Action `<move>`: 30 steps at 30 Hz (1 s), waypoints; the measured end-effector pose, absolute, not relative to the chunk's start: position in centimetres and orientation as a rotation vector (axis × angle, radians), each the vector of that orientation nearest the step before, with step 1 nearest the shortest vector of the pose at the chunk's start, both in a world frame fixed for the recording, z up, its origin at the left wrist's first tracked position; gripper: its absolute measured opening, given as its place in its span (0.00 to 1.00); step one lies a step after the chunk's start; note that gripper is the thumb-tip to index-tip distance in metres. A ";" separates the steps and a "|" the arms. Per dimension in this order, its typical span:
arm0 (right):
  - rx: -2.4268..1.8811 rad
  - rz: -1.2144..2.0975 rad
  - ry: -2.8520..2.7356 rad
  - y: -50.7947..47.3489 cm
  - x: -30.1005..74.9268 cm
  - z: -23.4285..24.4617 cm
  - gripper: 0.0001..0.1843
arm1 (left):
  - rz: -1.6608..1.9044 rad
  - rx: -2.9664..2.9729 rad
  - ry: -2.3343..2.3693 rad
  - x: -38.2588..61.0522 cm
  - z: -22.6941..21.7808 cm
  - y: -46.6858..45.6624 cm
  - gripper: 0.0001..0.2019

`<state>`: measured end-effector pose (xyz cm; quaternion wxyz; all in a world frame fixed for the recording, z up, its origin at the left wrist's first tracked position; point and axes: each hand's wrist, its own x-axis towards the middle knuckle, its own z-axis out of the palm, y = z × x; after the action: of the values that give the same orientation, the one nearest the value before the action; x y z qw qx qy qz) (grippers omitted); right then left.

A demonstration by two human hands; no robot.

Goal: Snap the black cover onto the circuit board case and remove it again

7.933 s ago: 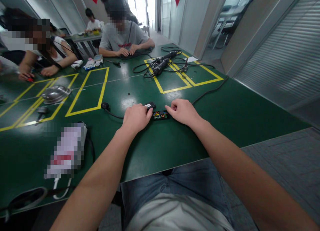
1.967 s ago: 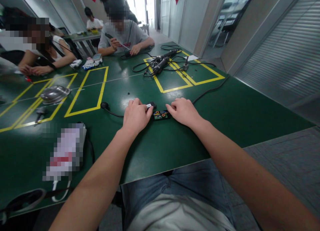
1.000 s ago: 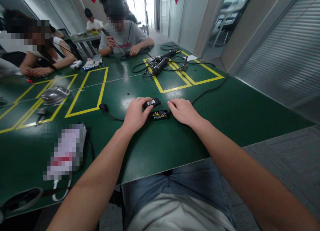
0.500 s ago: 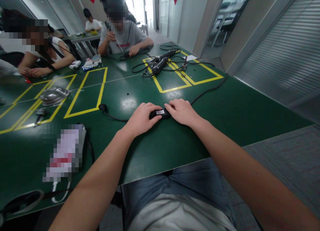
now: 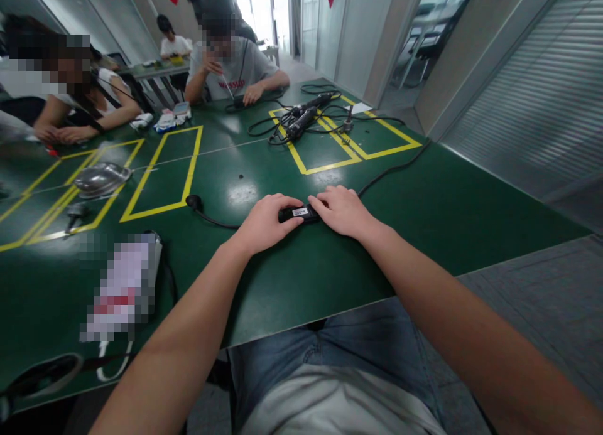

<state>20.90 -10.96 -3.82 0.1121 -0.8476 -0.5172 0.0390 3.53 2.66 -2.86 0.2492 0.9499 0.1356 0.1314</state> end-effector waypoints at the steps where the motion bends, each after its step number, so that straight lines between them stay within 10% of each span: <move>1: -2.494 0.117 -1.524 -11.0 20.9 -3.8 0.30 | 0.361 2.570 0.372 3.5 -2.9 2.7 0.15; 22: -2.415 0.083 -1.538 -10.8 21.3 -4.3 0.29 | 0.537 2.757 0.909 3.2 -3.0 3.3 0.07; 30: -2.428 0.046 -1.525 -10.8 21.0 -4.3 0.28 | 0.143 3.032 0.951 3.3 -1.0 1.6 0.26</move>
<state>21.00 -10.85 -4.32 0.1367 -0.8387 -0.5270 0.0159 3.33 1.63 -1.01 -0.0195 0.9530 0.2990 0.0450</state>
